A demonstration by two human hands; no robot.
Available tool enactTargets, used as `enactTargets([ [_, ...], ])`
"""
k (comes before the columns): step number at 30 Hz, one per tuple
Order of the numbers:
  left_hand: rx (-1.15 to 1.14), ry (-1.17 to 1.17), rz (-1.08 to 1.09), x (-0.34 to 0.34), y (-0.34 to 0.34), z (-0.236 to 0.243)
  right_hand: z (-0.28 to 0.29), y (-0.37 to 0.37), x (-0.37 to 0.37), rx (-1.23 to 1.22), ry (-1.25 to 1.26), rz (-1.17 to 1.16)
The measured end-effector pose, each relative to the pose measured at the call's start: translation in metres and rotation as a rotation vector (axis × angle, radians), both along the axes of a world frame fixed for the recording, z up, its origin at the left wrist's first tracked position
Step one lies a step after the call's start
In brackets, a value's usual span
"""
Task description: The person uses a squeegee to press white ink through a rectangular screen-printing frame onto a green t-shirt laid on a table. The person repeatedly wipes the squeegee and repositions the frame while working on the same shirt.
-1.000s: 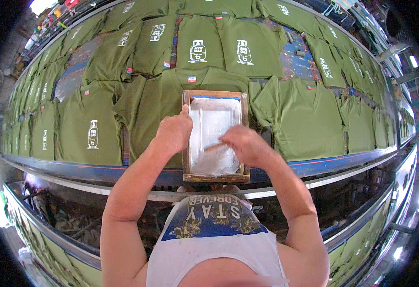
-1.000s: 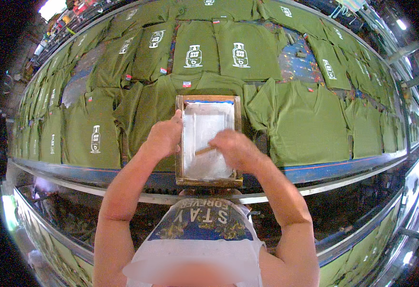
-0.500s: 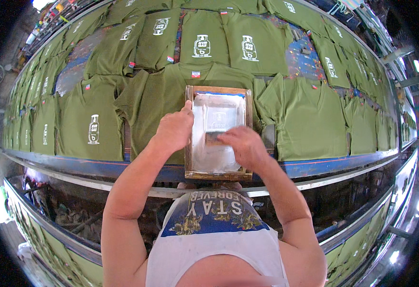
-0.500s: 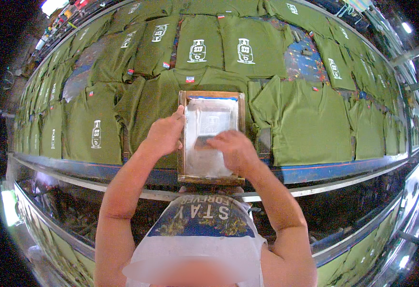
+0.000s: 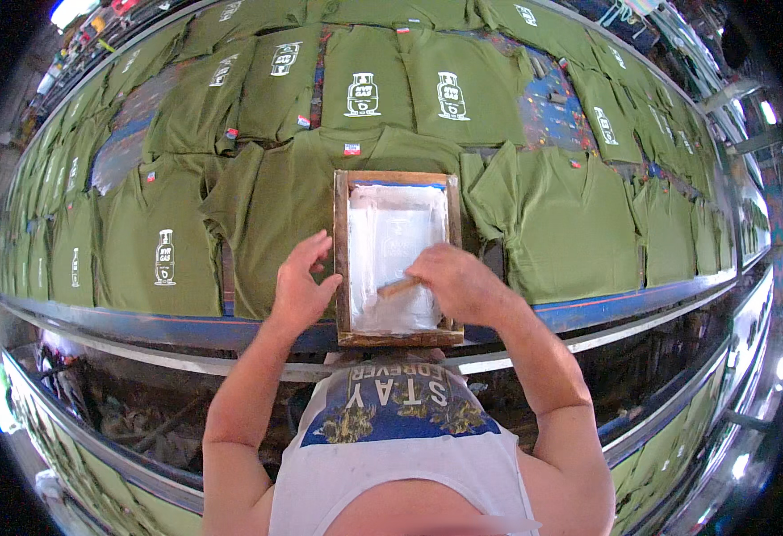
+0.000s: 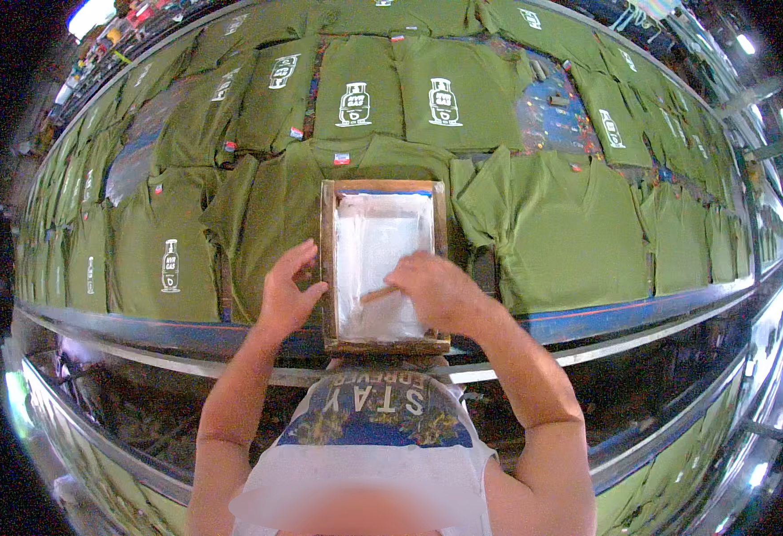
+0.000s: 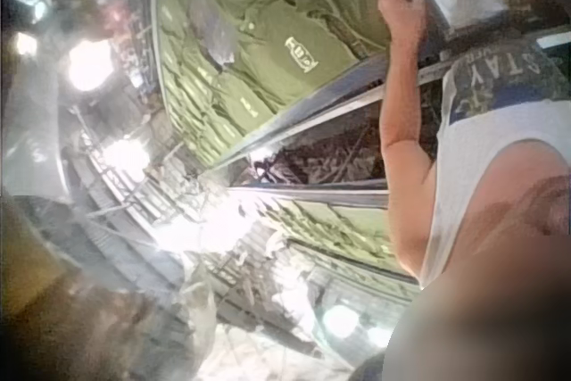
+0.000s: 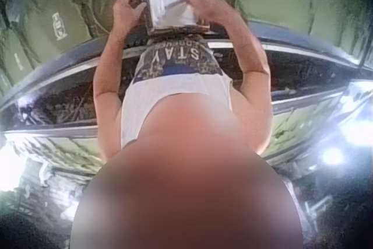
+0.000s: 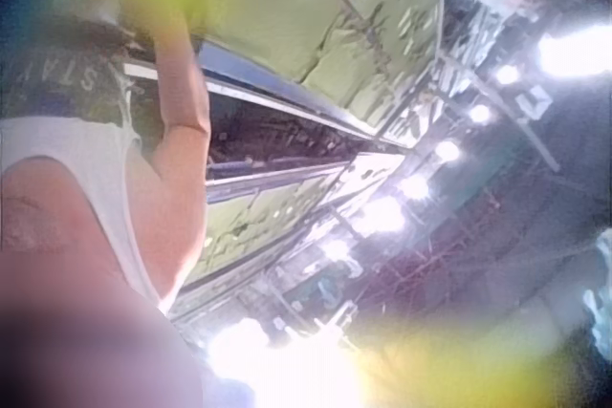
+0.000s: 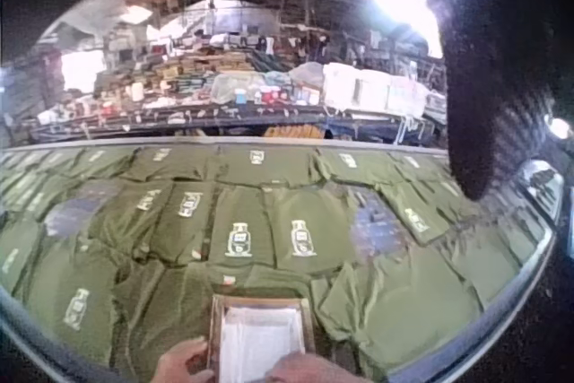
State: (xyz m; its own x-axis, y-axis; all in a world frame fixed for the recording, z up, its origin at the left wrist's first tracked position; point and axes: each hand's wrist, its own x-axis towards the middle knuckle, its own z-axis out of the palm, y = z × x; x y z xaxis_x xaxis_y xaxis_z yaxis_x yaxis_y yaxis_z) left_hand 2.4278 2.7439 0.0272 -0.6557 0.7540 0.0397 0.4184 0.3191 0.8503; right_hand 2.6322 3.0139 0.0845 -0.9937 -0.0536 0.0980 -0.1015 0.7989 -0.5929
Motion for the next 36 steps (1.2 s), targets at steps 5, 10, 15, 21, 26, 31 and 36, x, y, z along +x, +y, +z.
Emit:
enactTargets([
  [5, 0.181, -0.187, 0.314, 0.045, 0.003, -0.025, -0.005, 0.043, -0.061, 0.115, 0.164, -0.119],
  [10, 0.048, -0.230, 0.333, 0.041, 0.003, -0.020, -0.011, 0.044, -0.070, 0.000, 0.153, -0.215],
  [15, -0.037, -0.376, 0.332, 0.032, 0.007, -0.012, -0.016, 0.008, -0.027, 0.048, 0.183, -0.138],
  [21, -0.032, -0.506, 0.313, 0.027, 0.009, -0.006, -0.005, -0.056, 0.041, 0.028, 0.067, -0.106],
  [26, -0.043, -0.497, 0.306, 0.026, 0.008, -0.009, 0.002, -0.073, 0.057, 0.012, 0.052, -0.073],
  [31, -0.010, -0.300, 0.237, 0.024, 0.005, -0.017, -0.005, -0.015, 0.018, -0.075, -0.069, -0.034],
  [36, 0.034, -0.390, 0.260, 0.024, 0.007, -0.017, -0.014, 0.030, -0.053, 0.018, 0.160, -0.157],
])
